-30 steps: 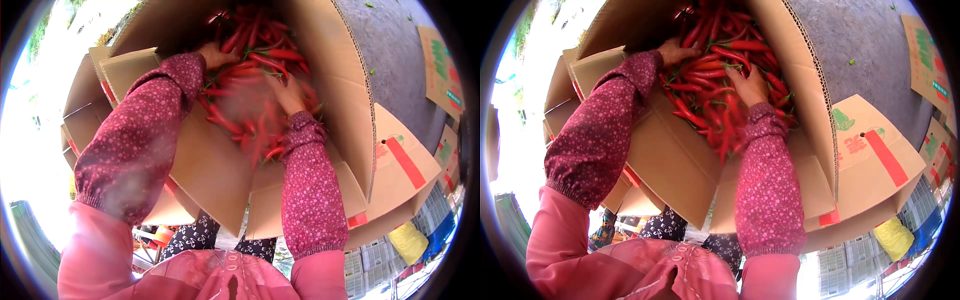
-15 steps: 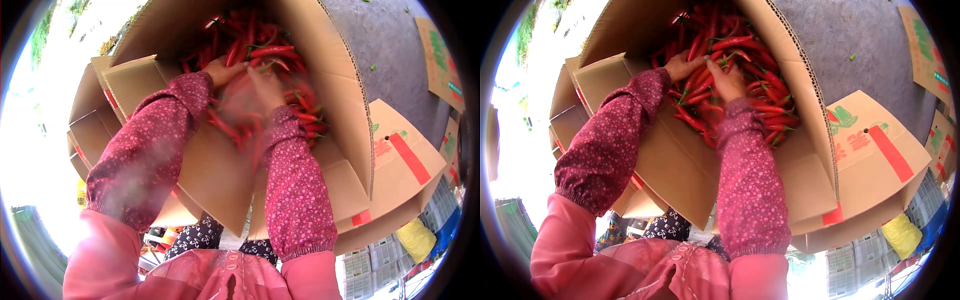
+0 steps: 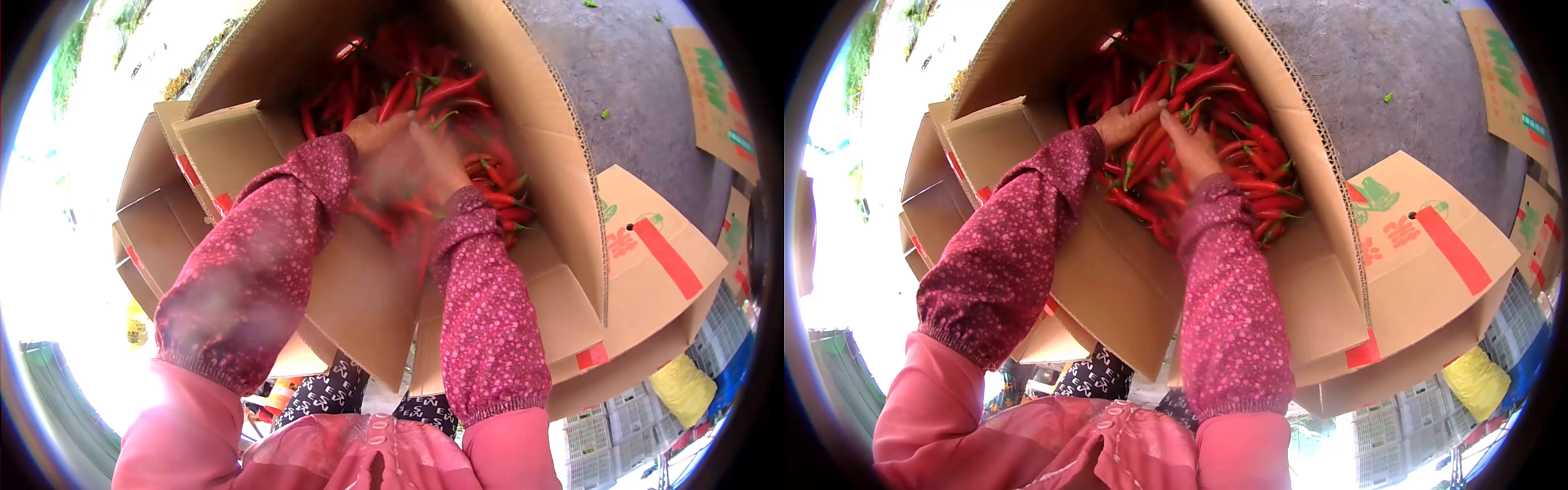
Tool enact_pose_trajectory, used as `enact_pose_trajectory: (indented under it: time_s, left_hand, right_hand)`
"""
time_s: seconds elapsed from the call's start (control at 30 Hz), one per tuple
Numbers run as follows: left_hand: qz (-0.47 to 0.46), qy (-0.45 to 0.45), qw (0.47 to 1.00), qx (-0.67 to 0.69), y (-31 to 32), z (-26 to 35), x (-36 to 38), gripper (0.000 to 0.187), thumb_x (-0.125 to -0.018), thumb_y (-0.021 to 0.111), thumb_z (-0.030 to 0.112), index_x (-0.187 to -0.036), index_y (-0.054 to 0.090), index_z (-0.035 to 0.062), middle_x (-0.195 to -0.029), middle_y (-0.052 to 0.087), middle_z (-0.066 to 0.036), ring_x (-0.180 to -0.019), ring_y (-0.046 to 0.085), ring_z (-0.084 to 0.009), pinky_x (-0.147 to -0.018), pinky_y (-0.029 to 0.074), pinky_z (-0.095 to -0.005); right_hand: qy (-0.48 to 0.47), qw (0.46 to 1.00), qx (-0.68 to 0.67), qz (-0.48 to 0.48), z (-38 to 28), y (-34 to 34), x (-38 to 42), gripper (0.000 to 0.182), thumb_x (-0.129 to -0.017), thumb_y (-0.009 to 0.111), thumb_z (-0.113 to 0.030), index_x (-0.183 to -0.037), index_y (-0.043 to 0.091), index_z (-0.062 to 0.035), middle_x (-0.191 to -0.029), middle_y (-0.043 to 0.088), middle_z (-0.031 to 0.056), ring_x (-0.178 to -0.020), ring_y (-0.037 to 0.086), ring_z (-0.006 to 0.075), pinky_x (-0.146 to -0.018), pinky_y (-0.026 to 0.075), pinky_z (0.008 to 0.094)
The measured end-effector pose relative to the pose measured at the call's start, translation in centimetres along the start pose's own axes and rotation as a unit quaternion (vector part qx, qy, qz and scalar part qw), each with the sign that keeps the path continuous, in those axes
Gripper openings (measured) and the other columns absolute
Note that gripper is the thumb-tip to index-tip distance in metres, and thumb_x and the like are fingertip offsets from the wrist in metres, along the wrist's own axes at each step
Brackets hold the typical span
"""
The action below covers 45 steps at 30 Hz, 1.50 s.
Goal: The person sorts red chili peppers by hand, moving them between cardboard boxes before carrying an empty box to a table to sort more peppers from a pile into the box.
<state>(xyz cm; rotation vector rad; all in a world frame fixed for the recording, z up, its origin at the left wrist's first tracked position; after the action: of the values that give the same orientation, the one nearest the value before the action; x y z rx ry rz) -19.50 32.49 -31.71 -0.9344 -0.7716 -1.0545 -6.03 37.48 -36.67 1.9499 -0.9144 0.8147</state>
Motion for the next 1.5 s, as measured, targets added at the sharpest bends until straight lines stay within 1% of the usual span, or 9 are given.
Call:
enact_pose_trajectory:
  time_s: [0.17,0.37,0.6,0.7,0.77,0.97,1.07,1.27,1.5]
  left_hand:
    - [-0.024,0.01,0.997,0.067,0.9,-2.5,-0.9,0.09,-0.073,0.069,0.056,-0.136,0.038,-0.0002,-0.13,0.05,-0.018,-0.121,0.048,-0.0264,-0.101,0.038,-0.0377]
    - [-0.01,0.03,0.973,0.23,0.8,-2.5,4.2,0.05,-0.084,0.067,0.027,-0.125,0.05,0.0035,-0.109,0.062,-0.009,-0.097,0.06,-0.0167,-0.087,0.049,-0.0316]
    - [0.034,0.071,0.974,0.21,0.1,1.0,12.7,0.044,-0.079,0.07,0.03,-0.112,0.059,0.0024,-0.095,0.064,-0.007,-0.082,0.06,-0.0136,-0.073,0.05,-0.0278]
    - [0.056,0.161,0.969,0.179,-0.7,3.3,16.9,0.028,-0.085,0.066,0.019,-0.106,0.061,0.001,-0.091,0.065,-0.005,-0.076,0.061,-0.012,-0.067,0.05,-0.0247]
    - [0.053,0.13,0.954,0.267,-1.1,3.1,18.2,0.023,-0.089,0.061,0.015,-0.105,0.06,-0.0007,-0.091,0.065,-0.005,-0.077,0.062,-0.0116,-0.07,0.051,-0.0241]
    - [0.107,0.165,0.967,0.165,-1.4,6.1,27.3,0.021,-0.09,0.058,0.017,-0.104,0.06,0.0021,-0.08,0.06,0.0,-0.061,0.052,-0.0061,-0.053,0.04,-0.0194]
    - [0.071,0.177,0.968,0.165,-1.4,6.3,30.7,0.029,-0.091,0.058,0.019,-0.114,0.058,0.0012,-0.096,0.063,-0.004,-0.082,0.06,-0.0092,-0.072,0.049,-0.0215]
    - [0.067,0.231,0.964,0.109,3.2,11.1,38.9,0.029,-0.091,0.056,0.016,-0.116,0.058,-0.0005,-0.101,0.064,-0.007,-0.082,0.06,-0.0105,-0.074,0.05,-0.0226]
    - [0.004,0.309,0.951,0.009,13.5,18.8,47.1,0.026,-0.084,0.055,0.006,-0.109,0.058,-0.0033,-0.092,0.064,-0.006,-0.074,0.059,-0.0095,-0.065,0.048,-0.0212]
  right_hand:
    - [-0.015,0.999,-0.025,-0.027,-0.2,0.3,1.7,0.047,-0.081,0.07,-0.034,-0.116,0.058,-0.0046,-0.106,0.06,0.0024,-0.095,0.053,0.0128,-0.084,0.041,0.029]
    - [-0.086,0.995,0.039,-0.015,-1.6,1.8,6.8,0.031,-0.082,0.069,-0.026,-0.107,0.06,-0.0104,-0.091,0.062,-0.0025,-0.075,0.058,0.009,-0.052,0.046,0.0252]
    - [-0.226,0.974,-0.003,-0.004,-4.2,3.8,13.6,0.028,-0.082,0.068,-0.017,-0.107,0.06,-0.0065,-0.09,0.064,-0.0002,-0.08,0.06,0.0107,-0.074,0.05,0.0276]
    - [-0.211,0.974,-0.061,-0.046,-5.3,5.5,16.4,0.027,-0.082,0.065,-0.017,-0.106,0.06,-0.0045,-0.091,0.065,0.0035,-0.081,0.06,0.0121,-0.074,0.051,0.0297]
    - [-0.243,0.969,0.002,-0.039,-6.4,6.2,18.4,0.037,-0.078,0.066,-0.02,-0.11,0.059,-0.003,-0.091,0.066,0.0096,-0.081,0.062,0.0136,-0.076,0.05,0.0296]
    - [-0.238,0.97,-0.023,-0.05,-8.1,7.6,25.9,0.045,-0.075,0.069,-0.021,-0.115,0.058,-0.0039,-0.09,0.066,0.0092,-0.082,0.062,0.0146,-0.075,0.049,0.0292]
    - [-0.229,0.965,-0.09,-0.093,-8.9,7.3,30.2,0.043,-0.075,0.068,-0.02,-0.114,0.058,-0.0043,-0.088,0.064,0.0073,-0.08,0.06,0.0147,-0.075,0.049,0.0286]
    - [-0.32,0.939,-0.105,-0.072,-11.5,4.4,38.7,0.048,-0.077,0.066,-0.017,-0.121,0.054,-0.0039,-0.086,0.06,0.0047,-0.078,0.056,0.0122,-0.072,0.047,0.0274]
    - [-0.307,0.938,-0.157,-0.036,-14.4,-3.4,50.3,0.059,-0.08,0.068,-0.008,-0.132,0.043,-0.0019,-0.096,0.06,0.0049,-0.082,0.055,0.0087,-0.074,0.049,0.0242]
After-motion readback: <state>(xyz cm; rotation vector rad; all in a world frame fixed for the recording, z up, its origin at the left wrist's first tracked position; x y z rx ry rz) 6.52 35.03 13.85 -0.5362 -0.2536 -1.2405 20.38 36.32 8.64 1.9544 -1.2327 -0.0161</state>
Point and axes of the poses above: each hand's wrist, its own x-axis away from the middle knuckle, its own y-axis out of the palm, z = x × y, the point moved 5 cm from there along -x, towards the middle knuckle
